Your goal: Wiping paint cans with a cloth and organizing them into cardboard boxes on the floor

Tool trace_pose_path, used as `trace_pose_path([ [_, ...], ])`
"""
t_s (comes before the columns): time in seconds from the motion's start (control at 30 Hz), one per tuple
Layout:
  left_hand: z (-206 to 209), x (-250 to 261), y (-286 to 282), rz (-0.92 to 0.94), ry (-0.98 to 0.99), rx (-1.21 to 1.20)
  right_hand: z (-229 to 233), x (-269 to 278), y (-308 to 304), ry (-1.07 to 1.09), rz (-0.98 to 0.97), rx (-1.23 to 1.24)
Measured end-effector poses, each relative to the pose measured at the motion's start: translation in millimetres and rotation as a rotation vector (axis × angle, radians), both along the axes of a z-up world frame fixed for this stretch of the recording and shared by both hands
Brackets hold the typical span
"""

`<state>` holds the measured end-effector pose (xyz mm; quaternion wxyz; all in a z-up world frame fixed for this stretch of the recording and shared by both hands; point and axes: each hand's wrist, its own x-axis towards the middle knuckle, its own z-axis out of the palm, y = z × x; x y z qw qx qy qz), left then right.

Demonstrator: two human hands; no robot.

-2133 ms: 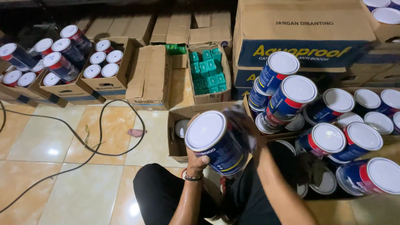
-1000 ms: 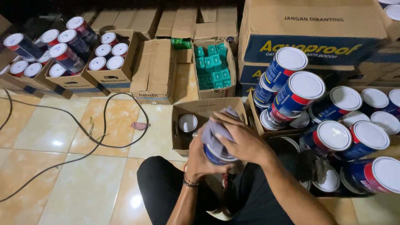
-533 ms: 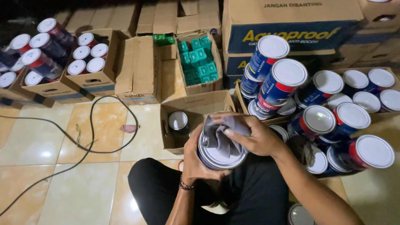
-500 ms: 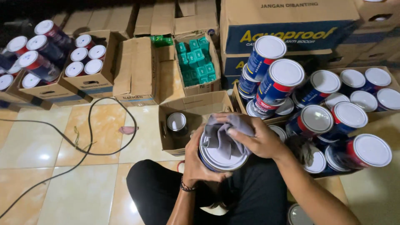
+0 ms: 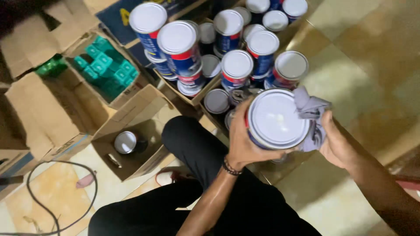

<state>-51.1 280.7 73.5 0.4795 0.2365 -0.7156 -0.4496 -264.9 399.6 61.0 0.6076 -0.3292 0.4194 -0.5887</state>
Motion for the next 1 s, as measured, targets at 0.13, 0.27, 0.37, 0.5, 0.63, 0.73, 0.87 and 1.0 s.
trace_pose_path([
  [0.13,-47,-68,40,-0.251,-0.005,0.012,-41,-43,59,0.415,-0.358,0.102],
  [0.27,-94,-123,75,-0.308,-0.478,0.346,-138,-106,109,1.578,-0.348,-0.269],
  [0.37,-106,-147,59,-0.440,-0.661,0.635,-158,-93,67,0.734,-0.800,0.340],
  [0.5,-246,-181,59,-0.321,-0.232,0.419,-229,-116,63,0.687,-0.747,0.432],
  [0.63,-322,-190,49,-0.393,-0.298,0.557,-295,-130,56,0.594,-0.760,0.429],
  [0.73,-320,-188,25,-0.442,-0.500,0.747,-297,-117,31,0.618,-0.750,0.460],
  [0.87,-379,-182,35,-0.314,-0.479,0.826,-330,-96,27,0.601,-0.800,0.524],
  [1.0,-417,-185,47,-0.252,-0.457,0.774,-359,-87,30,0.547,-0.820,0.546],
])
